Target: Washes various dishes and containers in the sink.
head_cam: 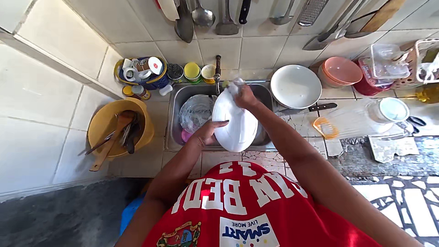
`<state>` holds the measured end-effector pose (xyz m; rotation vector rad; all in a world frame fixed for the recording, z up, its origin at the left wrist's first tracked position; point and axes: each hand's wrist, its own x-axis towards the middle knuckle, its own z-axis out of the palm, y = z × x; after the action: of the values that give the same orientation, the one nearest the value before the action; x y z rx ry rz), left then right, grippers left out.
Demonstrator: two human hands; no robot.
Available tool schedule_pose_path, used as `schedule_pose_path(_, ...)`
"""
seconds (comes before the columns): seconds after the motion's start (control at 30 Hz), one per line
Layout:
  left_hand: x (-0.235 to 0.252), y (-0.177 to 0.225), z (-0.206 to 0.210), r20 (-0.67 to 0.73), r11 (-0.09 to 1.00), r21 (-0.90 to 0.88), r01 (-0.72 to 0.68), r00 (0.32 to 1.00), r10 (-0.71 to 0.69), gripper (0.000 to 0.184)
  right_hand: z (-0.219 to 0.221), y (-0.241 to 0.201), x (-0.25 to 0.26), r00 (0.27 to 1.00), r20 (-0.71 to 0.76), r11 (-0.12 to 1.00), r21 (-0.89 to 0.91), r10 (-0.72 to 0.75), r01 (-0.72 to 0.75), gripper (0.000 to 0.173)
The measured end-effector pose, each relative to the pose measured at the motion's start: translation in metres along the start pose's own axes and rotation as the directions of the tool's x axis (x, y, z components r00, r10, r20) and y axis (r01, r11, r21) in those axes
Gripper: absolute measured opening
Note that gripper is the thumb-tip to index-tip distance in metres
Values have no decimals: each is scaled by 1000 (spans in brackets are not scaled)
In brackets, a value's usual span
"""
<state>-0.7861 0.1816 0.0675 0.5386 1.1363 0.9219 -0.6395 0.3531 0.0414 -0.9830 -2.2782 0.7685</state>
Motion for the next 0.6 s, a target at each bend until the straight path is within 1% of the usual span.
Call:
schedule_pose_path(0.07, 4, 6, -1, 41, 1000, -22, -18, 999, 19, 25, 6, -24, -5, 984, 84, 983, -87, -157, 165, 36)
schedule_pose_path(0.13, 9, 4, 2, 45, 995, -73, -66, 997, 69, 25, 15, -45, -13, 951, 138, 951, -100, -278, 292, 37)
schedule_pose_path(0.17, 11, -1, 4, 24, 990, -103, -94, 995, 97, 26, 20, -49, -13, 933, 155, 934, -100, -325, 342, 37)
schedule_pose_path(0.2, 13, -5, 4, 1, 986, -120, -119, 993, 120, 27, 25, -50, -12, 919, 173, 920, -112, -354, 376, 40)
schedule_pose_path(0.23, 14, -9, 5, -27, 981, -129, -142, 990, 139, 28, 28, -47, -9, 917, 186, 915, -133, -353, 380, 45)
schedule_pose_path(0.27, 15, -13, 4, -57, 979, -130, -158, 987, 151, 31, 31, -39, -4, 928, 184, 925, -146, -323, 351, 47)
schedule_pose_path(0.3, 16, -18, 3, -77, 976, -140, -169, 984, 160, 34, 32, -25, 2, 953, 181, 948, -164, -242, 272, 48)
schedule_pose_path(0.33, 16, -22, 2, -86, 971, -159, -179, 982, 167, 37, 29, -13, 6, 980, 156, 974, -170, -122, 148, 46)
schedule_pose_path(0.37, 15, -25, 1, -95, 965, -184, -186, 981, 171, 39, 20, -6, 10, 990, 129, 987, -155, 52, -32, 44)
schedule_pose_path(0.4, 15, -27, 0, -110, 958, -214, -192, 979, 172, 40, 7, -2, 13, 957, 129, 962, -126, 258, -242, 41)
schedule_pose_path(0.43, 14, -30, 0, -135, 949, -245, -198, 976, 169, 39, -4, 1, 13, 894, 139, 903, -109, 427, -415, 39)
schedule_pose_path(0.47, 12, -34, -1, -157, 939, -273, -208, 973, 170, 38, -9, 6, 9, 836, 151, 849, -114, 528, -516, 41)
schedule_pose_path(0.5, 13, -37, -2, -174, 929, -296, -223, 969, 177, 38, -11, 11, 2, 804, 151, 818, -135, 575, -560, 45)
schedule_pose_path(0.53, 15, -39, -3, -193, 915, -321, -243, 963, 187, 39, -9, 15, -6, 795, 129, 803, -162, 593, -573, 47)
schedule_pose_path(0.6, 17, -43, -2, -251, 889, -367, -275, 949, 190, 39, 1, 12, -34, 805, 77, 798, -218, 588, -562, 49)
